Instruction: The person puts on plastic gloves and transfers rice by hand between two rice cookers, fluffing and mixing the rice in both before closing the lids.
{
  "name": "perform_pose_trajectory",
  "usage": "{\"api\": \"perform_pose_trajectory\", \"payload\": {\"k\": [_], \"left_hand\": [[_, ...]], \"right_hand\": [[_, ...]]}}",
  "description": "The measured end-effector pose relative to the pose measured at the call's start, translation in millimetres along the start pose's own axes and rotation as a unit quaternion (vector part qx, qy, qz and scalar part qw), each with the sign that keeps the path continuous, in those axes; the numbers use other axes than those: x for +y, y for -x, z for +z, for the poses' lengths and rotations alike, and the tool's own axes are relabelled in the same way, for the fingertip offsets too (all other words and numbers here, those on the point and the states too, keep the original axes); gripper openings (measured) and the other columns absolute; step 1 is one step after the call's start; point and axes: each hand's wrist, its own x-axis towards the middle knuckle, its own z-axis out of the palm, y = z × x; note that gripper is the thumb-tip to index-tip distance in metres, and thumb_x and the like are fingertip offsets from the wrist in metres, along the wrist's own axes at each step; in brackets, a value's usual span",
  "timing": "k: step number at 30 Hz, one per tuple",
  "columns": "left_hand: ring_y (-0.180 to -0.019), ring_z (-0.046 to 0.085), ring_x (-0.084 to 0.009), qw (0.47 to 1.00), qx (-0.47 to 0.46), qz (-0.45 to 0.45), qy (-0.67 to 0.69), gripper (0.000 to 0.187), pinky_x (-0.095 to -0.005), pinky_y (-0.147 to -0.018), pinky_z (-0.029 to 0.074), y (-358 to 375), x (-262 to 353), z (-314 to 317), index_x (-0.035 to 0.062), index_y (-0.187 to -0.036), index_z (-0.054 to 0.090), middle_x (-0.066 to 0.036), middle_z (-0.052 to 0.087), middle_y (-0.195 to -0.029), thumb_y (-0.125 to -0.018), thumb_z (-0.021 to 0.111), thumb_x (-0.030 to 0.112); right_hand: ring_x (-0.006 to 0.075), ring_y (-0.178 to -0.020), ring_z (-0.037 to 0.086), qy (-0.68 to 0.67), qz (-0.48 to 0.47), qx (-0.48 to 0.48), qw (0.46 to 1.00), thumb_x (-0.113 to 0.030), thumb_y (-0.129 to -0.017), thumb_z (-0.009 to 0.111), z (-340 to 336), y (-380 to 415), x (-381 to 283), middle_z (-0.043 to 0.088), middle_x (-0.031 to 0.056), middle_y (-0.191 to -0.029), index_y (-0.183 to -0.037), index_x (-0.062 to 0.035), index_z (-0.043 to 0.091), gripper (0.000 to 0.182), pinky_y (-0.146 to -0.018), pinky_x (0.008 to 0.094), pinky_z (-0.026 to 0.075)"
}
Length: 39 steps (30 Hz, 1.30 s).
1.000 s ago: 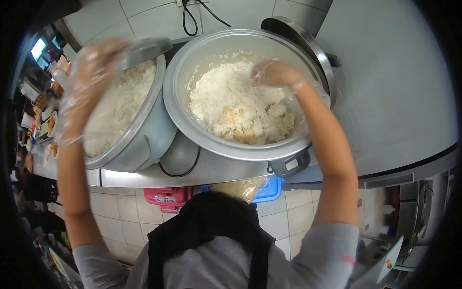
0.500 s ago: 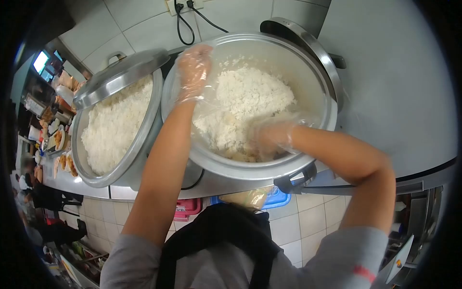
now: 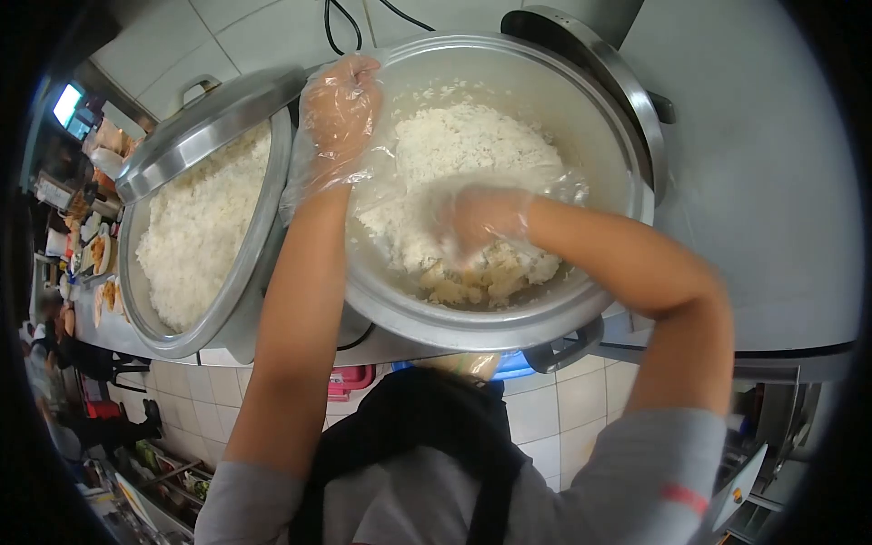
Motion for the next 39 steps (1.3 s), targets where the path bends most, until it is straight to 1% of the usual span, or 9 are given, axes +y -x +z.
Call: {"api": "perform_pose_trajectory", "payload": {"k": [12,15,17,20,25,27,29,32,39], "left_hand": [[-0.071,0.058,-0.03,0.999,0.001,-0.032,0.003,0.016,-0.036,-0.065,0.045,2.0,1.2,-7.3,0.0054,-0.079,0.063,-0.015,0.061,-0.074,-0.068,0.052,0.007],[-0.071,0.059,-0.0297,0.998,-0.005,-0.046,0.035,0.016,-0.0353,-0.066,0.045,1.1,0.7,-9.2,0.0053,-0.079,0.063,-0.015,0.061,-0.074,-0.067,0.052,0.007],[-0.071,0.059,-0.0286,0.998,0.033,-0.047,0.022,0.017,-0.0342,-0.067,0.045,0.4,-2.3,-5.3,0.0052,-0.08,0.063,-0.015,0.061,-0.074,-0.067,0.052,0.005],[-0.069,0.059,-0.0273,0.998,0.059,-0.025,0.013,0.021,-0.0332,-0.067,0.046,-0.5,-6.5,-3.5,0.0058,-0.083,0.064,-0.014,0.062,-0.076,-0.067,0.051,0.002],[-0.07,0.059,-0.0224,0.989,0.068,-0.096,0.086,0.02,-0.0305,-0.066,0.047,-4.8,-21.1,-2.2,0.0036,-0.086,0.063,-0.012,0.062,-0.083,-0.069,0.053,0.002],[-0.073,0.059,-0.0206,0.975,0.057,-0.165,0.138,0.019,-0.0293,-0.067,0.047,-8.8,-16.9,-5.2,0.0025,-0.088,0.062,-0.011,0.062,-0.084,-0.071,0.054,0.002],[-0.073,0.059,-0.0189,0.8,0.089,-0.376,0.459,0.021,-0.0279,-0.066,0.047,-10.9,-6.6,-15.3,0.0001,-0.092,0.059,-0.01,0.06,-0.082,-0.072,0.057,0.004],[-0.063,0.059,-0.0196,0.768,0.082,-0.381,0.509,0.018,-0.025,-0.052,0.044,-12.1,-13.5,-17.0,-0.002,-0.09,0.058,-0.009,0.058,-0.078,-0.073,0.057,0.002],[-0.063,0.06,-0.0215,0.853,0.077,-0.293,0.424,0.013,-0.0281,-0.054,0.045,-8.8,-13.6,-5.8,-0.0006,-0.086,0.059,-0.011,0.059,-0.075,-0.075,0.055,0.004]], "right_hand": [[0.0253,-0.077,0.059,0.139,-0.049,0.079,0.986,-0.022,-0.069,0.058,53.7,47.9,79.2,0.061,0.012,-0.091,-0.102,-0.0142,0.06,0.034,-0.07,0.0325,0.047],[0.0272,-0.066,0.059,0.091,0.037,0.071,0.993,-0.029,-0.078,0.053,45.0,55.4,80.6,0.061,0.017,-0.089,-0.109,-0.0101,0.056,0.037,-0.063,0.0317,0.047],[0.0265,-0.062,0.059,-0.276,0.179,0.22,0.918,-0.048,-0.086,0.04,33.5,82.2,68.3,0.06,0.0211,-0.09,-0.113,-0.0043,0.05,0.053,-0.061,0.0314,0.048],[0.0285,-0.064,0.061,-0.141,0.101,0.284,0.943,-0.065,-0.082,0.025,18.8,70.6,93.1,0.059,0.0215,-0.097,-0.11,0.0005,0.051,0.076,-0.066,0.0356,0.049],[0.0317,-0.101,0.052,-0.097,0.182,0.099,0.974,-0.064,-0.081,0.031,-4.2,-77.0,247.3,0.05,0.0171,-0.119,-0.113,-0.0016,0.053,0.073,-0.091,0.0393,0.038],[0.0301,-0.103,0.051,-0.185,0.211,0.154,0.947,-0.061,-0.079,0.04,-5.4,-34.1,181.1,0.049,0.0187,-0.12,-0.115,-0.0016,0.052,0.071,-0.089,0.0387,0.039],[0.0286,-0.106,0.05,-0.27,0.235,0.204,0.911,-0.059,-0.077,0.048,-4.3,-17.9,158.2,0.048,0.0203,-0.12,-0.117,-0.0016,0.051,0.07,-0.087,0.0381,0.041],[0.03,-0.112,0.045,-0.309,0.16,0.184,0.919,-0.049,-0.07,0.063,-1.4,-12.4,163.7,0.046,0.0209,-0.122,-0.116,-0.0007,0.051,0.068,-0.091,0.0367,0.037],[0.0339,-0.114,0.042,-0.275,0.126,0.183,0.936,-0.033,-0.061,0.075,-17.1,17.8,119.6,0.04,0.0259,-0.125,-0.117,0.0013,0.049,0.071,-0.091,0.0419,0.036]]}}
